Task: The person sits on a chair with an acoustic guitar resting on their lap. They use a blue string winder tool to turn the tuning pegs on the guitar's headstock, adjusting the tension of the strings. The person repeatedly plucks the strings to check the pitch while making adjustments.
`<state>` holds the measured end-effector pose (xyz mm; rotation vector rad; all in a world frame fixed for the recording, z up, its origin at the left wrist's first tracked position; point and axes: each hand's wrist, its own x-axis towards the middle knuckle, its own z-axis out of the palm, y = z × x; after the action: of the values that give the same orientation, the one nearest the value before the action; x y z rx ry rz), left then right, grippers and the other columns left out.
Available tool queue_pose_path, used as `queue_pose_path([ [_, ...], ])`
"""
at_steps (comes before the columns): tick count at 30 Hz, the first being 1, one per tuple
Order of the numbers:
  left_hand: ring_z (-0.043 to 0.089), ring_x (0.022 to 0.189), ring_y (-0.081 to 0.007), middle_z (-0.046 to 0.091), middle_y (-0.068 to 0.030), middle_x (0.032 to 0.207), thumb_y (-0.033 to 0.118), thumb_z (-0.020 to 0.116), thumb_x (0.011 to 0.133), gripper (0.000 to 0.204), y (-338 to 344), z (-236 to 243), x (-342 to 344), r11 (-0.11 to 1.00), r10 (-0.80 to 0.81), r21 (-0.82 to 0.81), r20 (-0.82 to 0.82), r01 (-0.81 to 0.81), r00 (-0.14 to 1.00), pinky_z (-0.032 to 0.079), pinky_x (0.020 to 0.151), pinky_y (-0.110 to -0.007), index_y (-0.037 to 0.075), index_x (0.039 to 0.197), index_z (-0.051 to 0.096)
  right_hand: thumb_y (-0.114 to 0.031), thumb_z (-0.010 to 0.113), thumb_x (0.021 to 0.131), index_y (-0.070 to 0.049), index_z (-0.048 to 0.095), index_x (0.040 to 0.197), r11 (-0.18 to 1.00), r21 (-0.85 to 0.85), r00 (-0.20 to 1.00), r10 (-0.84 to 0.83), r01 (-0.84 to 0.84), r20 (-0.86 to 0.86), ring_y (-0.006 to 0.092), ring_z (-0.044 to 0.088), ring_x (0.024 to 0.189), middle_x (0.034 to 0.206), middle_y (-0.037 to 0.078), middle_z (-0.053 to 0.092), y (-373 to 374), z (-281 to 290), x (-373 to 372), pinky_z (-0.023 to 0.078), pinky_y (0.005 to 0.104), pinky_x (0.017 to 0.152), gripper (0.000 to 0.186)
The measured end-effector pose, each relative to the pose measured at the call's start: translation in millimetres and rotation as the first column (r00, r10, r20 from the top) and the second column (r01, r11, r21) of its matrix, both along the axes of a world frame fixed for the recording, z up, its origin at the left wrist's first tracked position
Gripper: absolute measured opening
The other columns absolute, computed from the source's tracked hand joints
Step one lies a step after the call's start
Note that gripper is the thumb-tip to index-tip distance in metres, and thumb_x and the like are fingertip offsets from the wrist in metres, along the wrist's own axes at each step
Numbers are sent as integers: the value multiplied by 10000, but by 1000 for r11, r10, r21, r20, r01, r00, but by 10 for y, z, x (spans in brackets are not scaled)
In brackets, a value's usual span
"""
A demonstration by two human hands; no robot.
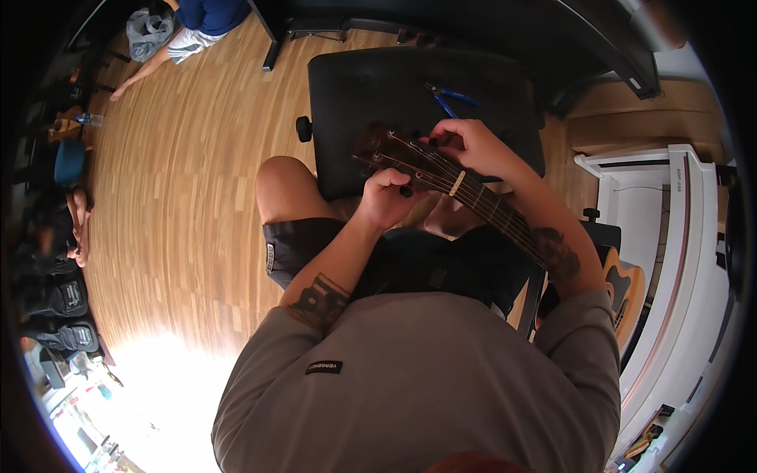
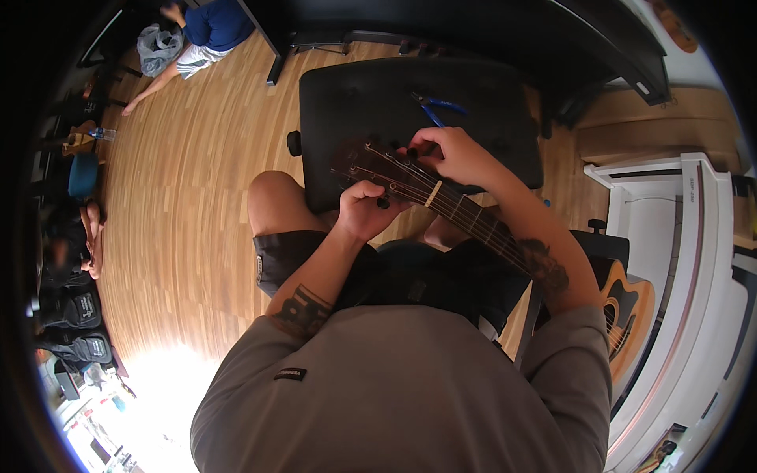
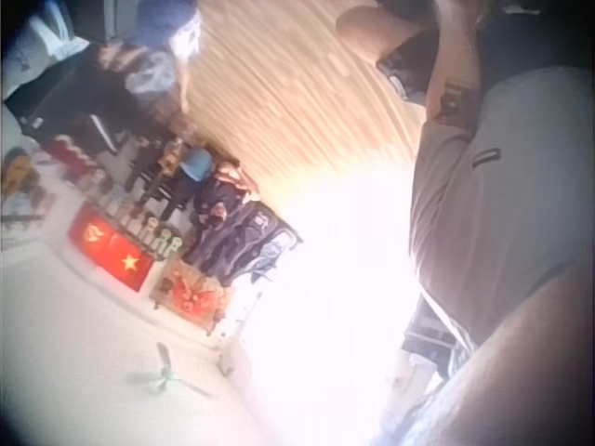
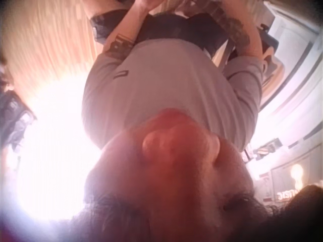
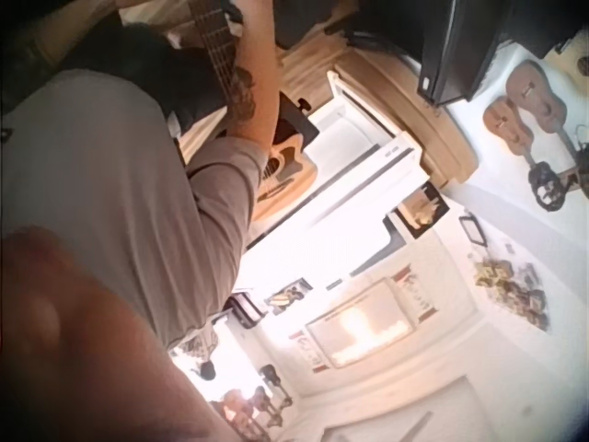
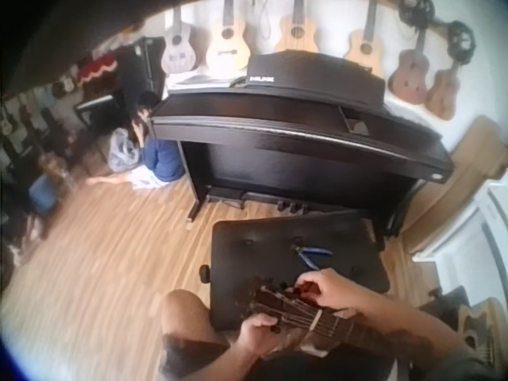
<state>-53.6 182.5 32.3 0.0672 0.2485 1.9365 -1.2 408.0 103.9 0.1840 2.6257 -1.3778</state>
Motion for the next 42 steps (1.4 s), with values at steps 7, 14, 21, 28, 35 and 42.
queue_pose_path([
  [7,524,1331,-340,541,-150,1449,133,567,740,766,-4,78,4,1000,-23,3,46,23,999,387,1126,-560,88,1496,454,-209,665,951,-20,732,1053,920,-251,951,-270,301,149,167,723,754,880,100,747,-50,55,-28,534,309,642,225],
  [14,526,1327,-340,555,-164,1430,138,562,732,760,23,-45,11,1000,3,5,1,-3,1000,373,1139,-545,68,1482,461,-234,667,981,-10,703,1053,985,-84,973,-132,150,190,89,662,800,915,28,714,-76,43,-56,531,257,672,238],
  [21,536,1308,-332,579,-159,1396,142,564,736,743,16,25,33,997,60,-48,-16,-61,998,377,1136,-534,49,1469,473,-62,639,967,-12,665,1099,950,-303,994,-53,79,94,94,681,863,967,27,689,-73,79,-5,548,249,737,144],
  [28,532,1326,-339,569,-165,1414,148,575,749,749,-6,9,0,999,22,-31,-64,-24,998,384,1135,-520,43,1481,462,-93,643,982,-31,654,1078,972,-224,997,-57,65,42,90,677,855,923,11,673,-73,81,-45,543,240,725,115],
  [35,562,1236,-272,598,-121,1357,69,562,749,733,-9,54,11,996,62,-57,-24,-63,998,442,1046,-465,54,1478,481,-184,672,976,-20,688,1045,961,-201,967,-147,190,209,110,676,839,937,30,706,-104,157,-94,557,258,740,179],
  [42,546,1291,-339,577,-170,1394,140,562,786,676,-12,-30,39,998,56,-38,-36,-58,998,425,1082,-541,36,1450,488,-2,628,954,-5,697,1079,931,-347,993,-95,116,76,127,679,850,1017,58,707,-118,131,-52,565,281,794,143],
])
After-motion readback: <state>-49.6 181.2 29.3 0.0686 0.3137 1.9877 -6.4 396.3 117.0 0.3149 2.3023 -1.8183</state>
